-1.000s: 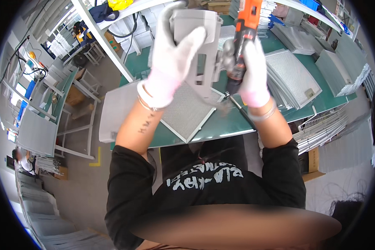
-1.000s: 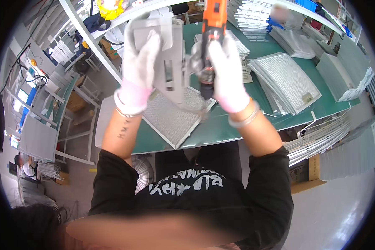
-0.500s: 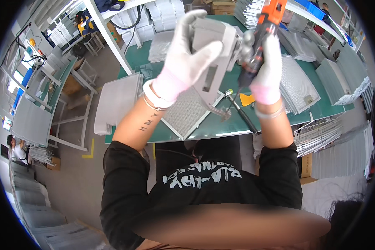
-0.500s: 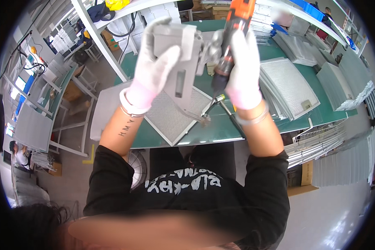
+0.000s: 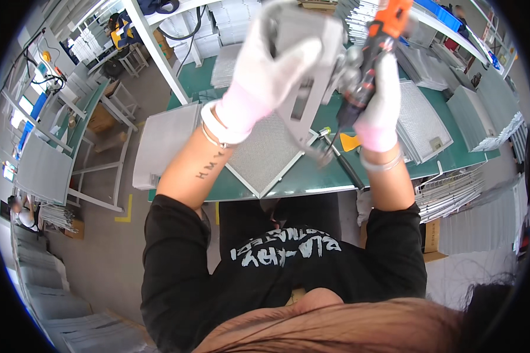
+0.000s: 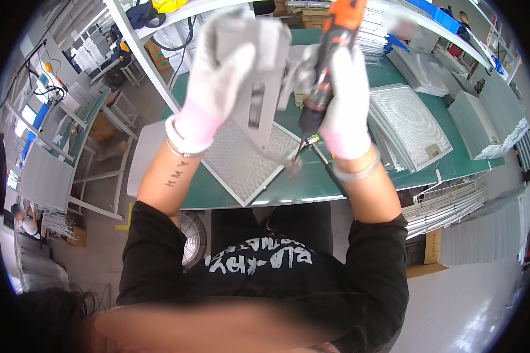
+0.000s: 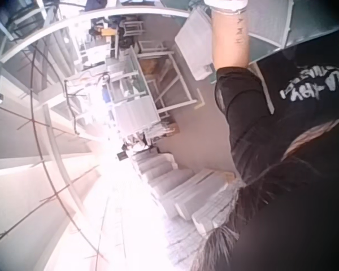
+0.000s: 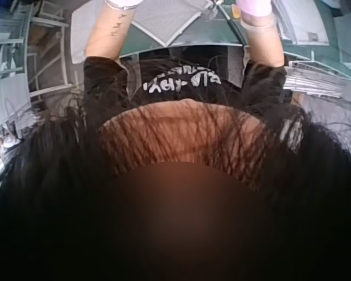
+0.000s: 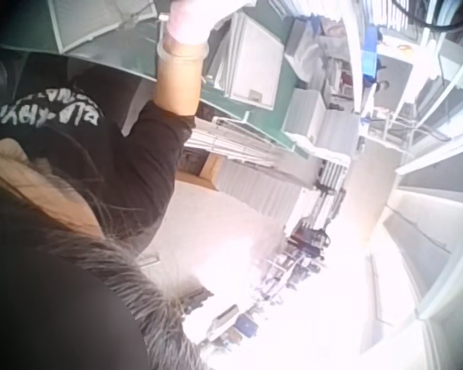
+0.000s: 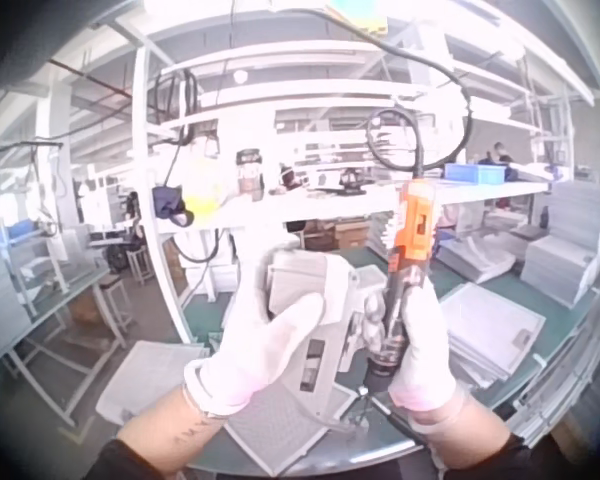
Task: Assemble a mesh filter by attaching a frame and using a power screwdriver.
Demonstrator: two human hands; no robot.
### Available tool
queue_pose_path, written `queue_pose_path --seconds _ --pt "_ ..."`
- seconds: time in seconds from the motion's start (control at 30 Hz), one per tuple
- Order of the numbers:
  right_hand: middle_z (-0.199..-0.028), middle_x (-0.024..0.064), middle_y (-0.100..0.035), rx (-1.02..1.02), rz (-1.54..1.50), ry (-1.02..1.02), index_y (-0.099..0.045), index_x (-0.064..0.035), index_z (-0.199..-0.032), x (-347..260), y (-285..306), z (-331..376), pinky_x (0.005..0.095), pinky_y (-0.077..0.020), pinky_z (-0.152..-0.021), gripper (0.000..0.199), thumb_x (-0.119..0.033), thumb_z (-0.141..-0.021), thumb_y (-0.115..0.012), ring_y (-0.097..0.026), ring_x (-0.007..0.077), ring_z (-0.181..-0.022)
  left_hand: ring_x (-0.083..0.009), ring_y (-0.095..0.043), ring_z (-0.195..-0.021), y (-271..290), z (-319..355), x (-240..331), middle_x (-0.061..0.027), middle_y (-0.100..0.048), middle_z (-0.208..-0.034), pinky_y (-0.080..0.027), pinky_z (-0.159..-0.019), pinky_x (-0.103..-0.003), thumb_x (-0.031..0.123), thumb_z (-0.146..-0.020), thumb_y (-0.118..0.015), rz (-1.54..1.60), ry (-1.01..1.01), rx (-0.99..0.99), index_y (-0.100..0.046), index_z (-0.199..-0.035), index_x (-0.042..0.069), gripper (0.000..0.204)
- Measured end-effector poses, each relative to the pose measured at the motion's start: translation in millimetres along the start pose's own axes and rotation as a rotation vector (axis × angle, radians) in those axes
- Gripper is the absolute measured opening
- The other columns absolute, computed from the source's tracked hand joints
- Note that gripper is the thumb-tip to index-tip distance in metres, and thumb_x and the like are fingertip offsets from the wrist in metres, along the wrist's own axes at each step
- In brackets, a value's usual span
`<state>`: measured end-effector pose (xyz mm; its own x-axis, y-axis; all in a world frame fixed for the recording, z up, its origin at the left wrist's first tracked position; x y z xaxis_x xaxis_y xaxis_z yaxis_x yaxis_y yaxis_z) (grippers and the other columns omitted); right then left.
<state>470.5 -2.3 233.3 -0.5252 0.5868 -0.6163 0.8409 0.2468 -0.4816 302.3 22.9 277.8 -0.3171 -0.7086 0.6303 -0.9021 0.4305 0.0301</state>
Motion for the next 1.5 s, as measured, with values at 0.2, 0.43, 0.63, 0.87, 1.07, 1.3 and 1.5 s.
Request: queue_pose_path --seconds 0.2,0.43,0.63,0.87,1.07,1.3,1.5 --pt "-0.087 0.0063 -0.062 0.114 0.065 0.048 -0.053 -0.0047 -0.105 -14.5 -1.1 -3.6 0.0237 -0.0460 -0.063 0.026 -0.030 -0.101 -0.048 -0.057 0.0102 -0.070 -0.0154 -0.054 -0.114 5.6 9.6 -25.2 -0.0073 -0.055 -0.122 -0.046 -0.099 -0.032 0.009 -0.091 -0.067 -0.074 0.051 0.003 -0.039 -0.138 0.008 0.055" --pt "-0.088 0.0080 -0.064 0.008 0.095 0.007 -0.050 -0.0047 -0.115 -29.3 16.3 -15.4 0.0237 -0.0478 -0.059 0.029 -0.030 -0.101 -0.051 -0.059 0.0115 -0.066 -0.0151 -0.054 -0.108 -13.8 34.8 -29.3 -0.0104 -0.052 -0.121 -0.047 -0.092 -0.032 0.008 -0.086 -0.069 -0.029 0.098 0.009 -0.029 -0.141 0.010 0.068" --pt "-0.090 0.0077 -0.063 -0.070 0.114 -0.017 -0.049 -0.0056 -0.117 -21.8 31.1 -9.3 0.0222 -0.0458 -0.059 0.029 -0.031 -0.101 -0.050 -0.058 0.0108 -0.067 -0.0157 -0.054 -0.109 -15.9 42.9 -33.5 -0.0099 -0.053 -0.119 -0.048 -0.092 -0.032 0.007 -0.086 -0.068 -0.003 0.122 -0.014 -0.027 -0.142 0.009 0.068" --pt "-0.090 0.0082 -0.059 0.003 0.062 0.033 -0.045 -0.0072 -0.124 9.1 19.8 34.4 0.0231 -0.0448 -0.057 0.038 -0.037 -0.100 -0.050 -0.055 0.0119 -0.067 -0.0153 -0.057 -0.107 -16.6 18.4 -17.9 -0.0104 -0.054 -0.120 -0.049 -0.091 -0.032 0.003 -0.085 -0.068 0.181 0.142 0.050 -0.029 -0.142 0.006 0.069" --pt "-0.089 0.0093 -0.059 0.030 0.130 0.062 -0.043 -0.0058 -0.127 0.2 21.4 22.8 0.0243 -0.0459 -0.057 0.039 -0.032 -0.100 -0.050 -0.056 0.0114 -0.066 -0.0163 -0.057 -0.105 -15.7 30.0 -28.2 -0.0102 -0.055 -0.117 -0.049 -0.091 -0.032 0.002 -0.087 -0.062 -0.012 0.061 0.080 -0.030 -0.140 0.006 0.062" --pt "-0.088 0.0087 -0.058 0.015 0.156 0.030 -0.036 -0.0052 -0.137 2.0 17.2 12.1 0.0250 -0.0476 -0.059 0.048 -0.032 -0.100 -0.050 -0.056 0.0118 -0.065 -0.0155 -0.058 -0.104 -10.9 42.7 -34.1 -0.0115 -0.055 -0.118 -0.049 -0.088 -0.030 0.002 -0.090 -0.060 -0.073 -0.009 0.112 -0.030 -0.140 0.005 0.058" --pt "-0.090 0.0102 -0.062 0.206 0.089 0.072 -0.040 -0.0049 -0.136 0.0 14.5 10.4 0.0250 -0.0497 -0.059 0.048 -0.032 -0.099 -0.054 -0.061 0.0142 -0.069 -0.0142 -0.052 -0.109 -7.9 41.4 -31.2 -0.0095 -0.051 -0.121 -0.047 -0.089 -0.031 0.002 -0.087 -0.061 -0.218 -0.067 -0.018 -0.030 -0.140 0.007 0.061"
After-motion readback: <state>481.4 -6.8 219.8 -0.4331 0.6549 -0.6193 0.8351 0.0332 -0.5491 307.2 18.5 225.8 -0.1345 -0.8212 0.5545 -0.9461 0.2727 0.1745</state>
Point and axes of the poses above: each hand's wrist, its own z-axis away from the middle knuckle, its own y-axis out of the back of the hand, x = y × z, the point moved 2 cm from there along -z, towards the middle knuckle
